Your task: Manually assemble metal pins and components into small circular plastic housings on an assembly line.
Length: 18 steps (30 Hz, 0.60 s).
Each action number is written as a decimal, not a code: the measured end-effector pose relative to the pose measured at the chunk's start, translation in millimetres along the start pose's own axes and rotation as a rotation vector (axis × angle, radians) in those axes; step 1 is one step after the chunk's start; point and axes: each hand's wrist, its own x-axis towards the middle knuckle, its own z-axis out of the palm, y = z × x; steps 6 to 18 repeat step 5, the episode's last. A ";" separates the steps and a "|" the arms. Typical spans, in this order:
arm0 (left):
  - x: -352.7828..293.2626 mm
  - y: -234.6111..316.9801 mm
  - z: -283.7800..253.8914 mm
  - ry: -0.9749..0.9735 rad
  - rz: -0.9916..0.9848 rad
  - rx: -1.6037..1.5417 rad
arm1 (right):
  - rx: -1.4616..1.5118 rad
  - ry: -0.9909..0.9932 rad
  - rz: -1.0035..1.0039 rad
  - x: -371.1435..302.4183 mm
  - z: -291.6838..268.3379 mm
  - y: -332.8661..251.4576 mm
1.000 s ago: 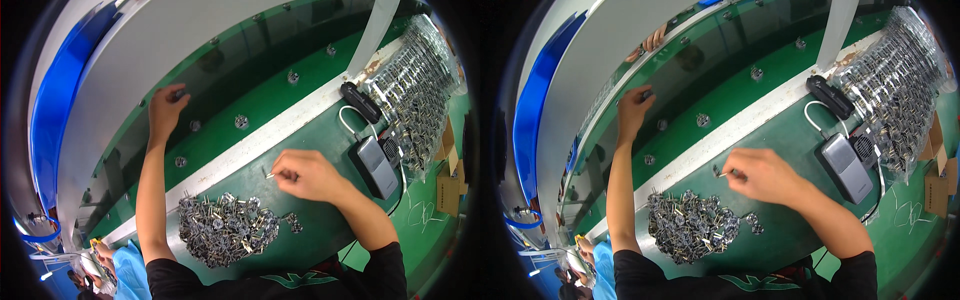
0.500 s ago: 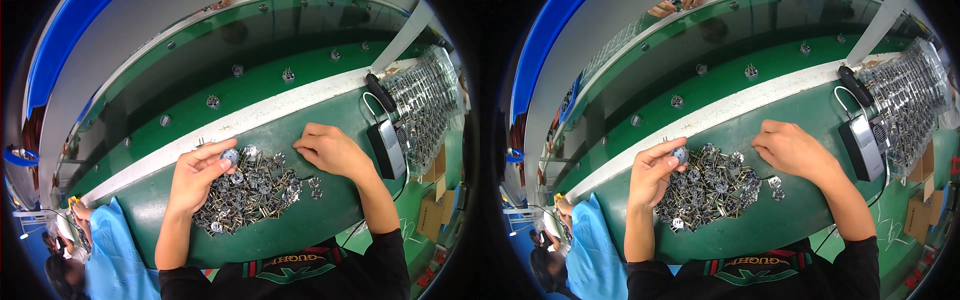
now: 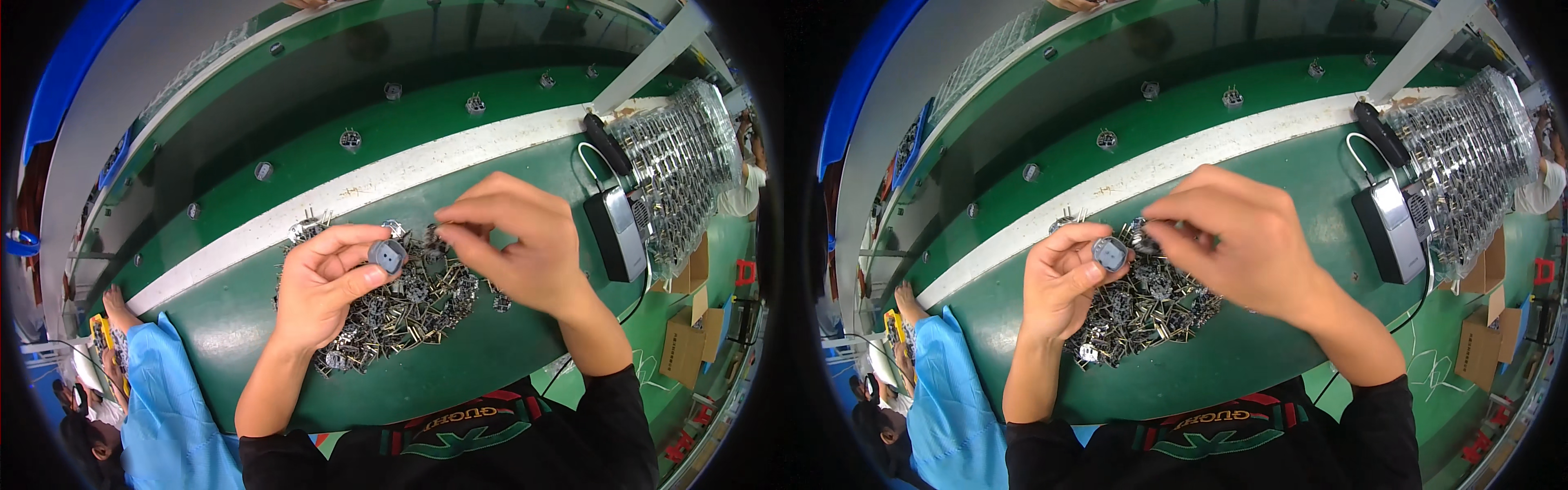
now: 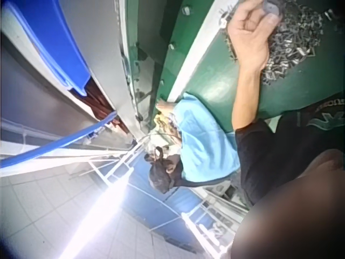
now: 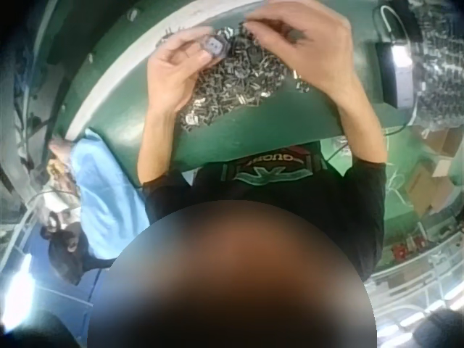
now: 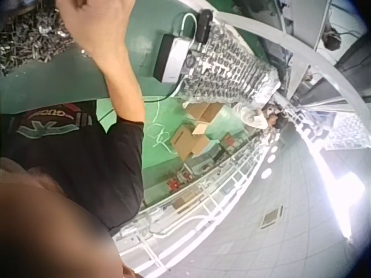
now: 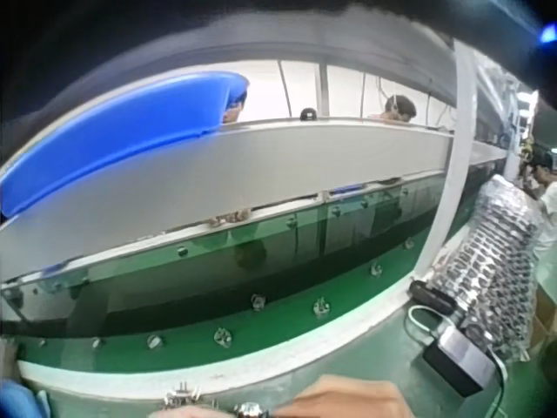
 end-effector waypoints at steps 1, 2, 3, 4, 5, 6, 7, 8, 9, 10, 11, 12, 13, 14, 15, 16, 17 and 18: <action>0.6 -5.0 -0.2 0.021 0.088 0.062 | -0.021 -0.011 -0.027 -1.3 3.0 -5.5; 1.8 -8.1 1.4 0.016 0.119 0.094 | -0.047 -0.020 -0.052 -2.9 4.5 -10.4; 2.5 -10.9 3.1 0.011 0.150 0.125 | -0.072 -0.030 -0.078 -3.9 5.7 -12.5; 2.8 -13.3 4.9 0.006 0.181 0.156 | -0.092 -0.018 -0.119 -4.9 7.3 -11.5; 2.3 -15.2 4.7 0.012 0.176 0.158 | -0.103 -0.010 -0.165 -6.9 11.2 -6.7; 2.3 -15.2 4.7 0.012 0.176 0.158 | -0.103 -0.010 -0.165 -6.9 11.2 -6.7; 2.3 -15.2 4.7 0.012 0.176 0.158 | -0.103 -0.010 -0.165 -6.9 11.2 -6.7; 2.3 -15.2 4.7 0.012 0.176 0.158 | -0.103 -0.010 -0.165 -6.9 11.2 -6.7; 2.3 -15.2 4.7 0.012 0.176 0.158 | -0.103 -0.010 -0.165 -6.9 11.2 -6.7; 2.3 -15.2 4.7 0.012 0.176 0.158 | -0.103 -0.010 -0.165 -6.9 11.2 -6.7; 2.3 -15.2 4.7 0.012 0.176 0.158 | -0.103 -0.010 -0.165 -6.9 11.2 -6.7; 2.3 -15.2 4.7 0.012 0.176 0.158 | -0.103 -0.010 -0.165 -6.9 11.2 -6.7; 2.3 -15.2 4.7 0.012 0.176 0.158 | -0.103 -0.010 -0.165 -6.9 11.2 -6.7; 2.3 -15.2 4.7 0.012 0.176 0.158 | -0.103 -0.010 -0.165 -6.9 11.2 -6.7; 2.3 -15.2 4.7 0.012 0.176 0.158 | -0.103 -0.010 -0.165 -6.9 11.2 -6.7; 2.3 -15.2 4.7 0.012 0.176 0.158 | -0.103 -0.010 -0.165 -6.9 11.2 -6.7; 2.3 -15.2 4.7 0.012 0.176 0.158 | -0.103 -0.010 -0.165 -6.9 11.2 -6.7; 2.3 -15.2 4.7 0.012 0.176 0.158 | -0.103 -0.010 -0.165 -6.9 11.2 -6.7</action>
